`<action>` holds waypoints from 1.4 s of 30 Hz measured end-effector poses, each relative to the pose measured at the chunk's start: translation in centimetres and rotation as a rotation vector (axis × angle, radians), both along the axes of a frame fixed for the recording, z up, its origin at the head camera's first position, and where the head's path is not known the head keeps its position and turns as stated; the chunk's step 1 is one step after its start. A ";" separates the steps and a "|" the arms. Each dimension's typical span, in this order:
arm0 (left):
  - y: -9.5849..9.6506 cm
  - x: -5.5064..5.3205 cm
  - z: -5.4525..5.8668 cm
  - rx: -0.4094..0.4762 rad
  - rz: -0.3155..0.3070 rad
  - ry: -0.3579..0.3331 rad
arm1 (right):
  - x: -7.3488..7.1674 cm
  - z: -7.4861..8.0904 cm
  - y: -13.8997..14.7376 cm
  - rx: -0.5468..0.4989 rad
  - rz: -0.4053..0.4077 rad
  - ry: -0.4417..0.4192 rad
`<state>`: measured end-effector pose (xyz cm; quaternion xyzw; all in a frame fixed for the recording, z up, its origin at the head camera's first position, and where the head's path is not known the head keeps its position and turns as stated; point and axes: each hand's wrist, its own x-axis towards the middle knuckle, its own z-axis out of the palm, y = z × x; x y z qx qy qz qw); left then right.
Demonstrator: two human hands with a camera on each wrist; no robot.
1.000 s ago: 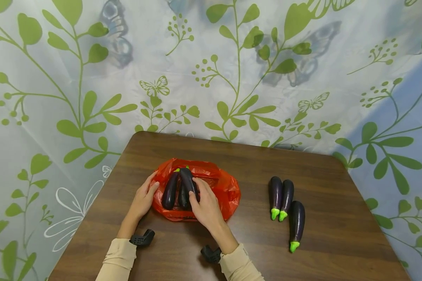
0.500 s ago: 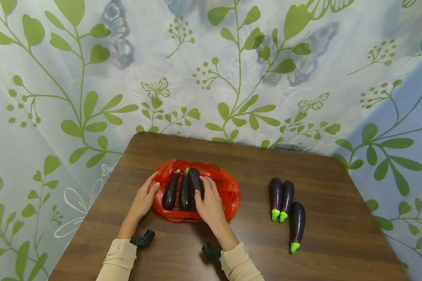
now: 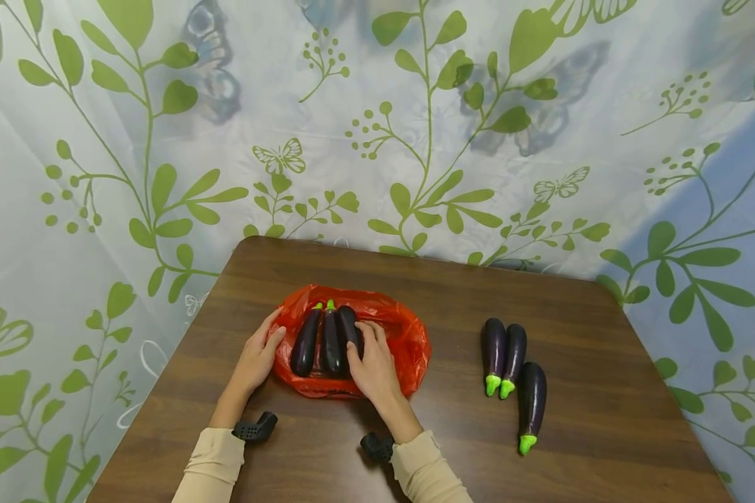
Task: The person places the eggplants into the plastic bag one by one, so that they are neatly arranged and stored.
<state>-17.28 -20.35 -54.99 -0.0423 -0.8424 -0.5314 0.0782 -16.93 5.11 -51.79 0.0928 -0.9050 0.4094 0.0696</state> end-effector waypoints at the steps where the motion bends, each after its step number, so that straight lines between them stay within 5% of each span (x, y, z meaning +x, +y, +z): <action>1: 0.0 0.0 0.0 -0.001 0.000 0.000 | 0.0 -0.1 0.0 -0.001 0.005 -0.002; 16: -0.1 -0.2 0.0 -0.007 -0.005 -0.021 | -0.3 -0.2 0.1 0.051 0.064 -0.033; 32: -0.4 -0.6 -0.3 0.036 -0.009 0.059 | -0.6 -0.8 0.4 0.181 0.166 0.007; 42: -0.4 -0.7 -0.2 0.055 -0.002 0.073 | -0.7 -0.7 0.2 0.140 0.182 -0.022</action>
